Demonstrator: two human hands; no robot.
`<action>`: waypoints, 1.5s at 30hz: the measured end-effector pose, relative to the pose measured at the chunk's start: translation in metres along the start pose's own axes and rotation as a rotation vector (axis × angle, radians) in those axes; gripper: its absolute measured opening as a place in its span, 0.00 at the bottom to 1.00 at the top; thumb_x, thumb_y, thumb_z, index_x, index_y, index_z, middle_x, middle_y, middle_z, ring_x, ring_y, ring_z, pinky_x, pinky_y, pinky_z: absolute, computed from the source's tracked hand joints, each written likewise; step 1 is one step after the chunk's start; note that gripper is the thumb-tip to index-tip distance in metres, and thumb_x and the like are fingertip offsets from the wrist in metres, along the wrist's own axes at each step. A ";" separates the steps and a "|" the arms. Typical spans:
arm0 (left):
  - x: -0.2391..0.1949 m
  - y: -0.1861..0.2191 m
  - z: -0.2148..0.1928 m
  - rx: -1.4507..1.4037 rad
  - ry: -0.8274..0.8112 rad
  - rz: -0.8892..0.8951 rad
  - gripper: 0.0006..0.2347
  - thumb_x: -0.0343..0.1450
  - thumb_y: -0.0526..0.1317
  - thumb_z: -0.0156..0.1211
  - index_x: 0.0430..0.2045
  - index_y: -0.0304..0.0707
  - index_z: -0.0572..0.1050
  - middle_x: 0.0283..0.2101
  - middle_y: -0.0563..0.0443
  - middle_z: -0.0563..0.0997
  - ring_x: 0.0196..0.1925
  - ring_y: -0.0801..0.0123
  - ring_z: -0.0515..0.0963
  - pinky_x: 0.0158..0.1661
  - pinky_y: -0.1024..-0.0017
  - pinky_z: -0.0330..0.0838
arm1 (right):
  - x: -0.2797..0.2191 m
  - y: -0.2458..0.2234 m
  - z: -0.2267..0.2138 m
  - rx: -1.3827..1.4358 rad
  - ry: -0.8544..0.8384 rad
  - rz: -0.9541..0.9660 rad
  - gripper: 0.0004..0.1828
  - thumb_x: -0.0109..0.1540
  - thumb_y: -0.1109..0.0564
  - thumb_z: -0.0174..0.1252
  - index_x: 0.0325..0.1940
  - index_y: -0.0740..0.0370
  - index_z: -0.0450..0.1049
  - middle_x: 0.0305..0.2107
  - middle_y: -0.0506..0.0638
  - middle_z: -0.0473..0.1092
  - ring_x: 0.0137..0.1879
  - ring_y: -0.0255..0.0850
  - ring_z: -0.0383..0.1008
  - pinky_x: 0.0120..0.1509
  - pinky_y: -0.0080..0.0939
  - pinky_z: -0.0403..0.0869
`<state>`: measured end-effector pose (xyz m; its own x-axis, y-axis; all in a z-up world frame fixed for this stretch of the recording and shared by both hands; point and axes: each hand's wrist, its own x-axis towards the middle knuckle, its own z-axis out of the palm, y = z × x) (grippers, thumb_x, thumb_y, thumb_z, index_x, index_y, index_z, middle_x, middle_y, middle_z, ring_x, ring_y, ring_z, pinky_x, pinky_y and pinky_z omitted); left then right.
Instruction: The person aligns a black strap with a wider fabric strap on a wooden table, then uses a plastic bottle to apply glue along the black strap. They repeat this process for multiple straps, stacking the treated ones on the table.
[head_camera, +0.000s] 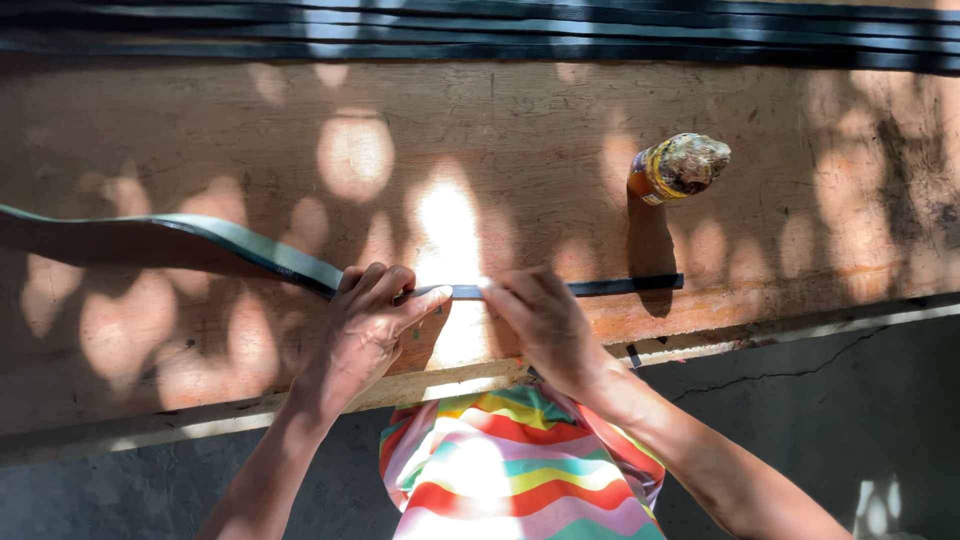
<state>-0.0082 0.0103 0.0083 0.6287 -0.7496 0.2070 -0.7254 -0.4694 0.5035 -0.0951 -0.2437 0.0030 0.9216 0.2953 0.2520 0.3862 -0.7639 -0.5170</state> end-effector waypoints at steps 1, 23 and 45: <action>0.001 0.001 -0.001 -0.007 -0.011 -0.006 0.25 0.61 0.26 0.65 0.52 0.56 0.78 0.39 0.57 0.73 0.46 0.66 0.74 0.53 0.64 0.65 | -0.010 0.009 -0.004 -0.021 0.031 0.010 0.30 0.52 0.71 0.60 0.60 0.69 0.73 0.43 0.53 0.70 0.50 0.49 0.68 0.55 0.46 0.71; 0.095 0.083 0.109 -0.272 0.060 0.133 0.20 0.62 0.29 0.65 0.49 0.47 0.77 0.43 0.56 0.76 0.46 0.61 0.74 0.49 0.61 0.65 | -0.092 0.067 -0.084 0.259 0.153 0.296 0.25 0.59 0.78 0.50 0.56 0.63 0.70 0.48 0.55 0.73 0.52 0.50 0.73 0.55 0.44 0.74; 0.090 0.076 0.101 -0.083 -0.057 0.219 0.21 0.61 0.29 0.61 0.50 0.42 0.77 0.44 0.51 0.73 0.47 0.57 0.72 0.51 0.59 0.66 | -0.086 0.060 -0.091 -0.078 -0.033 0.157 0.27 0.57 0.64 0.61 0.61 0.58 0.73 0.45 0.53 0.70 0.52 0.51 0.68 0.56 0.50 0.72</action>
<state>-0.0351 -0.1398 -0.0194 0.4402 -0.8556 0.2725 -0.8160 -0.2544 0.5191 -0.1542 -0.3670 0.0242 0.9717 0.1863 0.1452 0.2339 -0.8441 -0.4825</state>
